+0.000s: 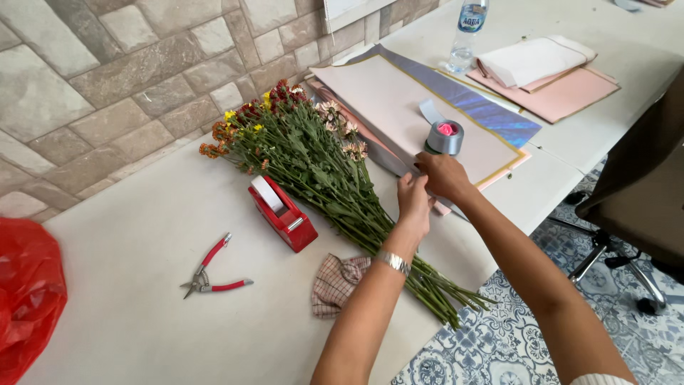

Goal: The person wraps flowers by folding sheets of decorative paper around the stems and securing the bundle with tape.

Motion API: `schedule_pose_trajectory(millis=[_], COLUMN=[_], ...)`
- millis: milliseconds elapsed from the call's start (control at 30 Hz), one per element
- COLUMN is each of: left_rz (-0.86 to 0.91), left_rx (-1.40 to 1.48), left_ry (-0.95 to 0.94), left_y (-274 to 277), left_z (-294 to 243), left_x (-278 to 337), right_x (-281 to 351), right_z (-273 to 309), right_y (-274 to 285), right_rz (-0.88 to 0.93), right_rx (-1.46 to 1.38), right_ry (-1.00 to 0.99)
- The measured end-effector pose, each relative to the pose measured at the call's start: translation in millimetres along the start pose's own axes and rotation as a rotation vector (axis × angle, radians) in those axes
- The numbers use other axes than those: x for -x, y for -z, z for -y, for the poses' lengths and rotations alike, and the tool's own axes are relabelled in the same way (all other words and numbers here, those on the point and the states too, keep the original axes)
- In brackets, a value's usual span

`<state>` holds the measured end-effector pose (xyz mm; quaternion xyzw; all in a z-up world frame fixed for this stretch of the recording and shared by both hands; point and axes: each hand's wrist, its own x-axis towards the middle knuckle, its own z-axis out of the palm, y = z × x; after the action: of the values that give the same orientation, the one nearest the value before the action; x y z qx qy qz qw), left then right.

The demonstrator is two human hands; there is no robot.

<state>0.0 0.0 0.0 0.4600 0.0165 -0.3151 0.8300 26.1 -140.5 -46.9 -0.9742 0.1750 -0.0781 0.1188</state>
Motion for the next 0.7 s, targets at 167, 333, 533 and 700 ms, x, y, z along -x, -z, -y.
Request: schedule_pose_trajectory(millis=[167, 333, 533, 700], left_rz=[-0.053, -0.082, -0.091, -0.040], left_rx=[-0.158, -0.193, -0.447, -0.690], left_ry=[0.098, 0.067, -0.048, -0.125], left_y=[19.3, 10.9, 10.5, 7.5], left_z=[102.7, 98.5, 82.9, 61.4], left_x=[-174.4, -162.5, -138.8, -125.8], right_x=[-1.7, -27.9, -55.8, -91.1], right_z=[-19.4, -62.1, -79.1, -120.6], right_y=[3.3, -1.1, -32.4, -56.5], right_rz=[-0.036, -0.664, -0.321, -0.489], right_rx=[-0.251, 0.132, 0.340, 0.310], right_ry=[0.156, 0.267, 0.215, 0.281])
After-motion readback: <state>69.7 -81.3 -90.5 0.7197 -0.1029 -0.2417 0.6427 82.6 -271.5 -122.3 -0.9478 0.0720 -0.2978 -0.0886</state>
